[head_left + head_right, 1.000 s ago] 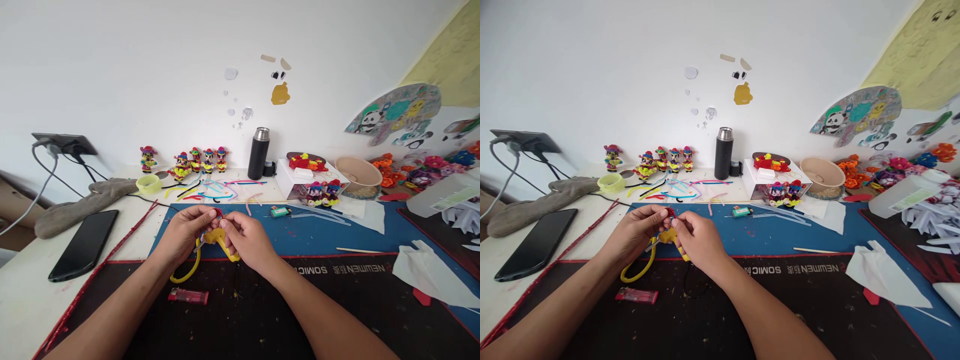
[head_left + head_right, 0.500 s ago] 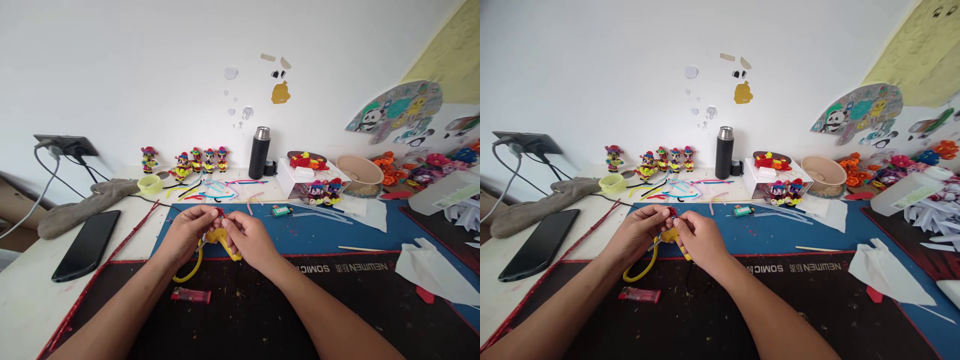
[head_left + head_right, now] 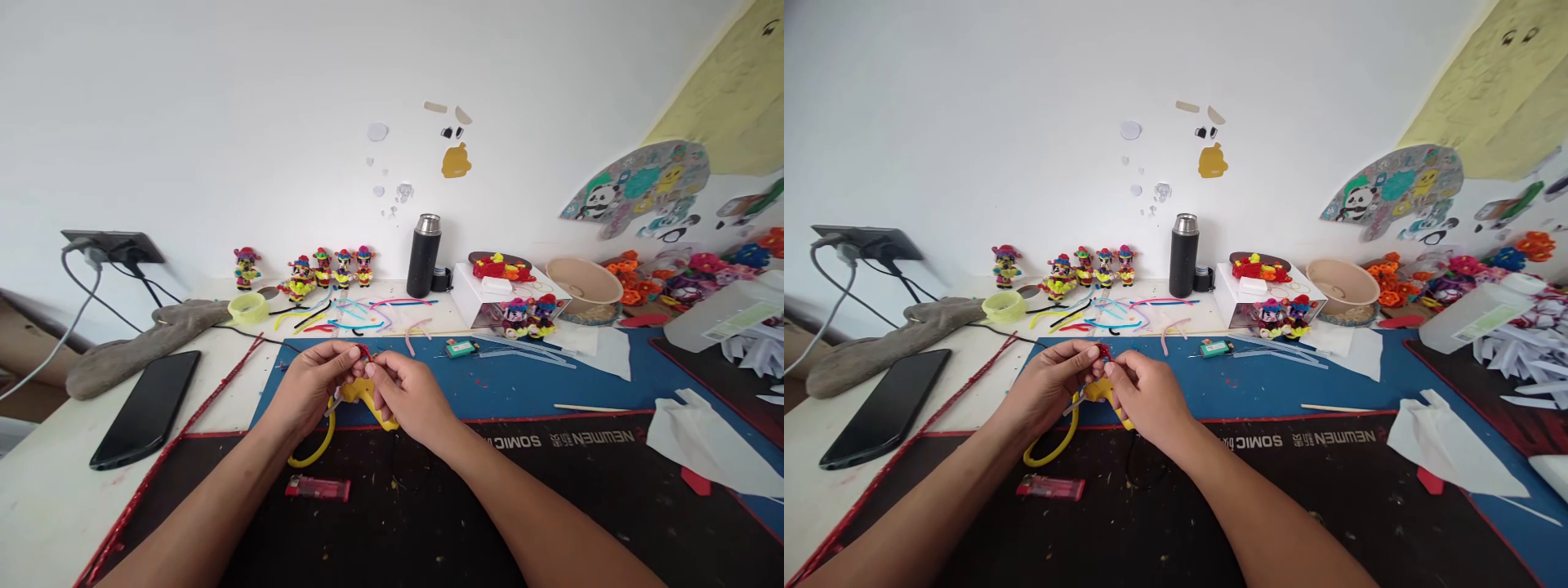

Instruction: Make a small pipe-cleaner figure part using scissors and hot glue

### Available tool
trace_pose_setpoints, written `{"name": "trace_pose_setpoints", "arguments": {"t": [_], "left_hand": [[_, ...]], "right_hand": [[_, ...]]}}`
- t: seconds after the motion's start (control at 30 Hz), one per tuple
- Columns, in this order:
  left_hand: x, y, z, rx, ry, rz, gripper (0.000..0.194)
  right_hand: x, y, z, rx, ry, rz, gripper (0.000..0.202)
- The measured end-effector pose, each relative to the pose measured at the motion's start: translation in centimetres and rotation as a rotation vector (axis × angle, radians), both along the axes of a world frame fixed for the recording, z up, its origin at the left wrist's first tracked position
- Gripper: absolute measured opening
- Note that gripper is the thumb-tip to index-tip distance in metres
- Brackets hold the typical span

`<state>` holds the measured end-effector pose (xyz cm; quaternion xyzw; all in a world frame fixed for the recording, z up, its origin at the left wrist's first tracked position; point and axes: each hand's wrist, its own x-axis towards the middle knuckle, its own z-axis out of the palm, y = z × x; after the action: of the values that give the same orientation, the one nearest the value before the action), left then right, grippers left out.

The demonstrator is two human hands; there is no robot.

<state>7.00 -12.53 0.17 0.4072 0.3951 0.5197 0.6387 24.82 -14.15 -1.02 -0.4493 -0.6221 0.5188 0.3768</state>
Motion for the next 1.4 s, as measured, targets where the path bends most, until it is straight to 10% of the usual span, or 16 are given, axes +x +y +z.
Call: {"name": "trace_pose_setpoints", "arguments": {"t": [1.4], "left_hand": [[-0.03,-0.13,0.23,0.022,0.024,0.062,0.031]], "right_hand": [[-0.45,-0.11,0.58,-0.076,0.171,-0.05,0.026]]}}
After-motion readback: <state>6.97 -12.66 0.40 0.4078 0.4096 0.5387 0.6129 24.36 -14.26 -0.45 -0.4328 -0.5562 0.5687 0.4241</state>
